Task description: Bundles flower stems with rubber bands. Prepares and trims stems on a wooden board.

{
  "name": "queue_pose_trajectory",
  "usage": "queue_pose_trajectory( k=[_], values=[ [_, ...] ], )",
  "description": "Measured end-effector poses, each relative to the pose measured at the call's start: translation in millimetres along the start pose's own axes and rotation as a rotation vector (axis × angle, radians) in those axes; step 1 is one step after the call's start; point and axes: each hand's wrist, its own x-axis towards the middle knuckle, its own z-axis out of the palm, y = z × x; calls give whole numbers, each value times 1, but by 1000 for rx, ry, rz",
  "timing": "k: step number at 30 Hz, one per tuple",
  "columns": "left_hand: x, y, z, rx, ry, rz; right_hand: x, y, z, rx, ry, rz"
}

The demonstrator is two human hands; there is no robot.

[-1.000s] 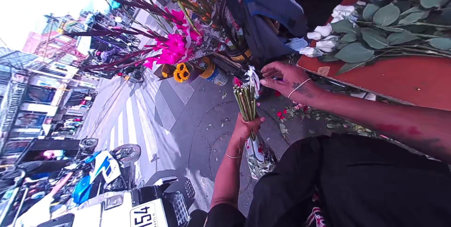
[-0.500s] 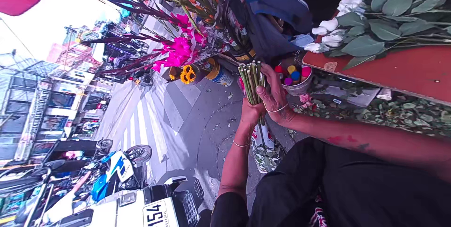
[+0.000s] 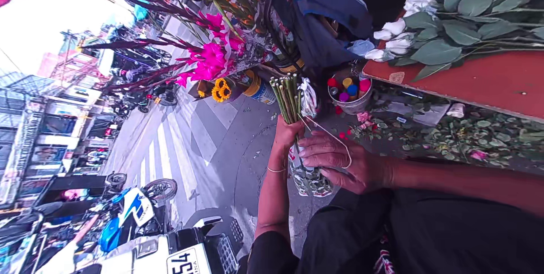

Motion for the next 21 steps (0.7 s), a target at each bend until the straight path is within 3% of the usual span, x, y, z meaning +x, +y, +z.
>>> queue_pose_trajectory(
  k=[1, 2, 3, 5, 6, 7, 9, 11, 12, 14, 15, 17, 18, 20, 21],
  values=[
    [6, -4, -2, 36, 11, -14, -3, -7, 7, 156, -108, 23],
    [12, -7, -3, 75, 21, -26, -9, -11, 12, 290, -231, 186],
    [17, -7, -2, 117, 28, -27, -15, -12, 12, 423, -293, 488],
    [20, -7, 2, 199, 40, -34, -12, -5, 2, 708, -162, 1163],
    [20, -10, 2, 255, 52, -34, -3, -3, -8, 785, -139, 1307],
    [23, -14, 3, 333, 66, -22, 11, -7, -18, 814, -209, 1311],
    [27, -27, 10, 575, 66, -30, 56, -32, -32, 616, -513, 1007],
    [24, -23, 35, 925, -74, -109, 123, -53, -38, 245, -714, 775],
    [17, -18, 50, 1074, -201, -138, 155, -53, -40, 156, -710, 806],
    [-4, -33, 67, 1092, -299, 18, 196, -19, -54, 196, -479, 1009],
    [-18, -35, 72, 1071, -353, 102, 200, 16, -68, 293, -273, 1105],
    [-45, -29, 65, 981, -400, 273, 170, 93, -107, 510, 146, 1209],
    [-54, -24, 53, 918, -377, 336, 150, 113, -128, 651, 335, 1303],
    [-64, -18, 16, 754, -241, 384, 117, 111, -153, 840, 742, 1529],
    [-64, -18, -7, 632, -135, 348, 96, 104, -154, 850, 830, 1602]
  ],
)
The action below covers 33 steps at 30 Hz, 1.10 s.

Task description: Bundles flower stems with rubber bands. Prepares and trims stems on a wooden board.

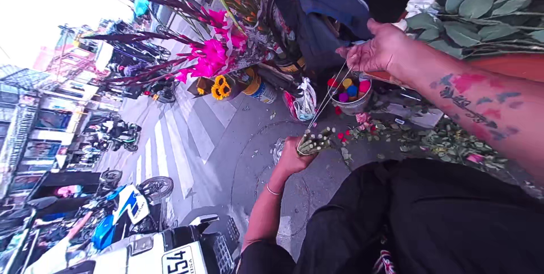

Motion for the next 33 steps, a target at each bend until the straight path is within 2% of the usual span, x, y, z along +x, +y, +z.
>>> queue_pose_trajectory(
  k=[1, 2, 3, 4, 6, 8, 9, 11, 13, 15, 17, 18, 19, 20, 22, 24, 25, 26, 27, 28, 30, 32, 33],
  values=[
    [-5, -17, -17, -120, 116, -92, -7, 19, -20, -46, -18, 34],
    [-9, -35, -34, -239, 243, -180, -16, 43, -39, -193, -112, 63],
    [-9, -52, -50, -339, 362, -251, -24, 65, -53, -429, -206, 48],
    [-10, -66, -65, -415, 451, -308, -34, 84, -61, -765, -281, -49],
    [-12, -86, -84, -489, 517, -400, -55, 96, -60, -1522, -431, -386],
    [-6, -97, -85, -460, 480, -488, -79, 101, -49, -1972, -565, -829],
    [-1, -100, -82, -418, 441, -530, -93, 105, -39, -2079, -614, -1095],
    [14, -97, -68, -285, 354, -589, -122, 107, -7, -2071, -749, -1645],
    [29, -67, -37, -56, 216, -590, -144, 98, 38, -1969, -909, -1952],
    [35, -30, -3, 121, -11, -516, -139, 77, 91, -1847, -1024, -2120],
    [45, -21, 32, 342, -260, -395, -104, 43, 131, -1860, -1028, -2086],
    [48, -6, 41, 396, -365, -372, -78, 23, 136, -1939, -956, -1965],
    [47, 13, 43, 413, -408, -335, -51, 6, 129, -2047, -834, -1769],
    [41, 29, 40, 402, -389, -285, -26, -5, 111, -2111, -703, -1494],
    [26, 44, 22, 331, -180, -161, 13, -5, 55, -1958, -518, -1070],
    [19, 30, 0, 191, 135, -78, 14, 21, 2, -1663, -394, -786],
    [20, 18, -10, 87, 264, -97, -2, 38, -14, -1537, -373, -713],
    [23, 8, -19, -10, 356, -160, -25, 56, -21, -1467, -408, -734],
    [26, 2, -27, -79, 412, -237, -53, 75, -22, -1450, -499, -848],
    [30, -1, -30, -112, 426, -291, -76, 93, -18, -1456, -639, -1108],
    [45, 5, -20, -84, 357, -297, -115, 109, 18, -1500, -944, -1687],
    [51, 31, -3, 11, 202, -340, -134, 100, 73, -1632, -1147, -1993],
    [51, 44, 8, 83, 139, -364, -134, 88, 98, -1717, -1174, -2047]
  ],
)
